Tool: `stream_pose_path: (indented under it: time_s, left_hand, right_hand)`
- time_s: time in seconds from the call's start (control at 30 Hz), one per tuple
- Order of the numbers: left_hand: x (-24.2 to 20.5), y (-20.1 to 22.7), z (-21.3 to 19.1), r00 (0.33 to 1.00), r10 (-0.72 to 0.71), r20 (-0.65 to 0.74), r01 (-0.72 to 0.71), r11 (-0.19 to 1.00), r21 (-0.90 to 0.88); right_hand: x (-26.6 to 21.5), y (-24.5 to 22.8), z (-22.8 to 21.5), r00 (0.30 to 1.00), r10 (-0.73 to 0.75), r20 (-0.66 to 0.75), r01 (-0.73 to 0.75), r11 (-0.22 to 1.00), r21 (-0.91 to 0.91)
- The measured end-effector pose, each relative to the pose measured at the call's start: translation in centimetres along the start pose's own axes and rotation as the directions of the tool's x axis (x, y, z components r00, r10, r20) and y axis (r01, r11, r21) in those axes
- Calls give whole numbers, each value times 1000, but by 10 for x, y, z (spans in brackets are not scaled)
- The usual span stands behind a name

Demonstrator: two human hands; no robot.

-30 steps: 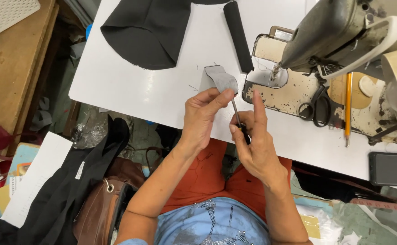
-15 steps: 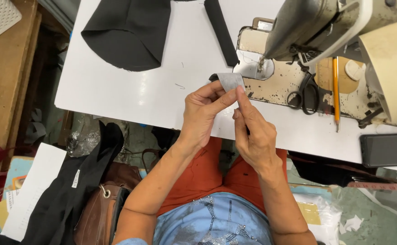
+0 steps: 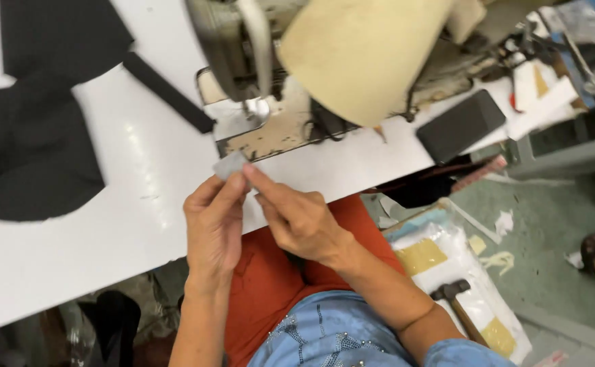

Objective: Preparing and sewing small black fabric strips using a sewing machine and a small tool for positioning.

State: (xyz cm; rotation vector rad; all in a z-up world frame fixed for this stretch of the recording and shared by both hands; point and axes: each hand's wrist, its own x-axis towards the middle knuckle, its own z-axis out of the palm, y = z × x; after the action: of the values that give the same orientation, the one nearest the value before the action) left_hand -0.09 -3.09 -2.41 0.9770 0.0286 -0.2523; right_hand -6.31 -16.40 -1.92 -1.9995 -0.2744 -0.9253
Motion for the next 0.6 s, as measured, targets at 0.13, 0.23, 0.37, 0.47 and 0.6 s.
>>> stream_pose_path:
  time_s: [0.13, 0.23, 0.37, 0.47, 0.6]
  left_hand:
    - [0, -22, -12, 999, 19, 49, -18, 1000, -15]
    - [-19, 12, 27, 996, -91, 23, 92, 995, -37]
    - [-30, 14, 40, 998, -66, 18, 65, 996, 69]
    - [-35, 12, 44, 996, -1, 92, 1, 1000, 2]
    - [-45, 11, 43, 999, 43, 17, -45, 985, 165]
  right_hand:
    - [-5, -3, -11, 999, -43, -6, 42, 998, -45]
    - [-8, -10, -36, 979, -84, 187, 132, 956, -262]
    - [-13, -18, -51, 985, -102, 143, 146, 927, -346]
    - [-20, -18, -56, 976, -140, 164, 203, 852, -482]
    - [-32, -27, -61, 975, -142, 171, 205, 869, -450]
